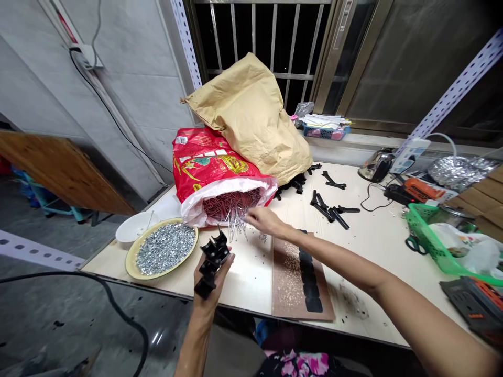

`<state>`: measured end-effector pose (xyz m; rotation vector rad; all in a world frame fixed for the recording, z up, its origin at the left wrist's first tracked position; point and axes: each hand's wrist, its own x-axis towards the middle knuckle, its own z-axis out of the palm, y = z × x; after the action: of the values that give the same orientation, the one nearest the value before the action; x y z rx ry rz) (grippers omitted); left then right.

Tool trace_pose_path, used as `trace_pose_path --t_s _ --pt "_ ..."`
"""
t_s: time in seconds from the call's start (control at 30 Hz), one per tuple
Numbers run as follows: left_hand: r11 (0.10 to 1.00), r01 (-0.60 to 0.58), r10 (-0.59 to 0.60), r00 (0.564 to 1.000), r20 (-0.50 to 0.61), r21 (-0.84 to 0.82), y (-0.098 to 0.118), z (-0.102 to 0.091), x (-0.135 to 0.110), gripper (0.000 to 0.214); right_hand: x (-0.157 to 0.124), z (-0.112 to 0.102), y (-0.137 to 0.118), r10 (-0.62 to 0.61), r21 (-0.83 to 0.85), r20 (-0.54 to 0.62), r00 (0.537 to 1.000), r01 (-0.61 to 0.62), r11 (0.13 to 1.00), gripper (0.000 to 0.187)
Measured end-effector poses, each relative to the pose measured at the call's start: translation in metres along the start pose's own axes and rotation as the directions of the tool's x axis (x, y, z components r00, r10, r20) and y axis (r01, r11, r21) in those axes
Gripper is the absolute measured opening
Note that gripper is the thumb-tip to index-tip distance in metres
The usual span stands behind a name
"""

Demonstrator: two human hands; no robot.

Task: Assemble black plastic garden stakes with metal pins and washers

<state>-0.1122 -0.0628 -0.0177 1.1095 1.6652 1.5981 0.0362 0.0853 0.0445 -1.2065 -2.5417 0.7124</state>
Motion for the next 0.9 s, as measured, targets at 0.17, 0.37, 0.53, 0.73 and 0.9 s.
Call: trace_pose_path --t_s 0.17,0.37,0.53,0.73,0.9 --pt "0.999 0.010 -0.009 1.000 -0.021 0.032 0.009 0.006 -0.008 0.043 0.012 0.052 -0.002 0.272 -0.154 0.060 0.960 -0.260 0.953 0.025" --pt "0.947 0.171 -0.173 0.985 0.018 -0.274 0.010 0.013 0.005 0.048 0.010 0.044 -0.009 0.311 -0.178 0.103 0.945 -0.290 0.940 0.028" --pt "0.939 0.229 -0.222 0.974 0.055 -0.258 -0.001 0.009 0.012 0.045 -0.018 0.010 0.002 0.063 0.051 0.163 0.985 -0.073 0.996 0.077" --pt "0.998 0.048 -0.052 0.994 0.100 0.041 -0.007 0.008 0.017 0.041 -0.035 -0.019 -0.015 -0.161 0.836 0.111 0.981 -0.005 0.549 0.055" --pt "0.901 -0.218 0.190 0.975 0.112 0.375 -0.002 0.005 0.022 0.026 -0.038 -0.017 -0.034 -0.086 0.936 -0.009 0.996 0.039 0.351 0.025"
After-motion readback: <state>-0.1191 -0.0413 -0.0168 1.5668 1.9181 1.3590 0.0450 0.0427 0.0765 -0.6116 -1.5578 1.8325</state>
